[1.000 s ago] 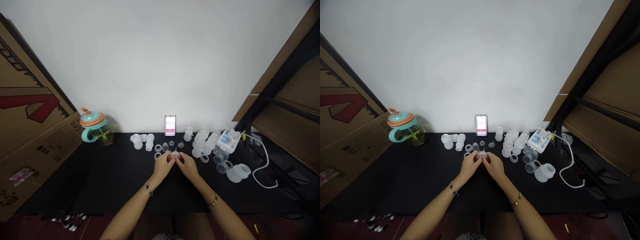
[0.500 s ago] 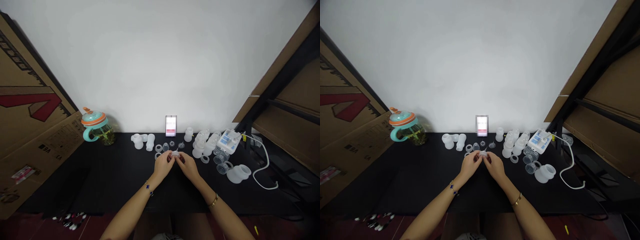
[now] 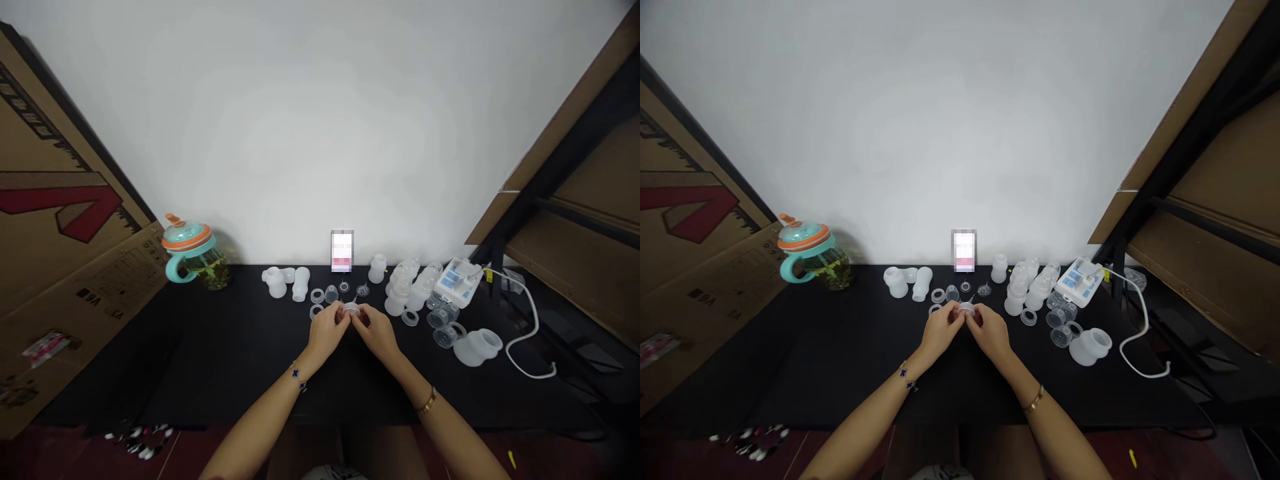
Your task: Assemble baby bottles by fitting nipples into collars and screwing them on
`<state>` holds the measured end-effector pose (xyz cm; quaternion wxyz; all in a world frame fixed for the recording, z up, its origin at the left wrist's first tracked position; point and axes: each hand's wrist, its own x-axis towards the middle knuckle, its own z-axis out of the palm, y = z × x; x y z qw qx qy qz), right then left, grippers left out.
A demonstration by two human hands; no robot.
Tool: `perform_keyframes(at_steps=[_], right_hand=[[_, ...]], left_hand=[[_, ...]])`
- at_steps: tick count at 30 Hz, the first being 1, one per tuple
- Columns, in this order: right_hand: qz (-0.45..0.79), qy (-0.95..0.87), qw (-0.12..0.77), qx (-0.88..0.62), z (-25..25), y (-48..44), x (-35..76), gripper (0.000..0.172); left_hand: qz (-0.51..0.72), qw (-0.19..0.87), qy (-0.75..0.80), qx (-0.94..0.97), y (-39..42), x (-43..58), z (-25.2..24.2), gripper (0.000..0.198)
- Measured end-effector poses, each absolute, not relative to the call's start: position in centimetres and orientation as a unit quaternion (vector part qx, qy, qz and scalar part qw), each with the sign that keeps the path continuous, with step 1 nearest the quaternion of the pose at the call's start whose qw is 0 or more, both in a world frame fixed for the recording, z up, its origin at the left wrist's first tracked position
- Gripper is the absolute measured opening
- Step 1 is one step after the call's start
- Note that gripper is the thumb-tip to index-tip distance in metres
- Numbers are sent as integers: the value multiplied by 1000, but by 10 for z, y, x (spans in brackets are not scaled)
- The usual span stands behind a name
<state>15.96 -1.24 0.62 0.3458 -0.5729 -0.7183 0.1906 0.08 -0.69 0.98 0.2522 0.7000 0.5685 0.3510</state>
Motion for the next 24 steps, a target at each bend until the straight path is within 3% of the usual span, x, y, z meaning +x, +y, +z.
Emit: perform_keyframes(at_steps=[24], right_hand=[[186,-720,355,-567,5,-13,159,23]], left_hand=[[354,236,581,694,-9,1,13,18]])
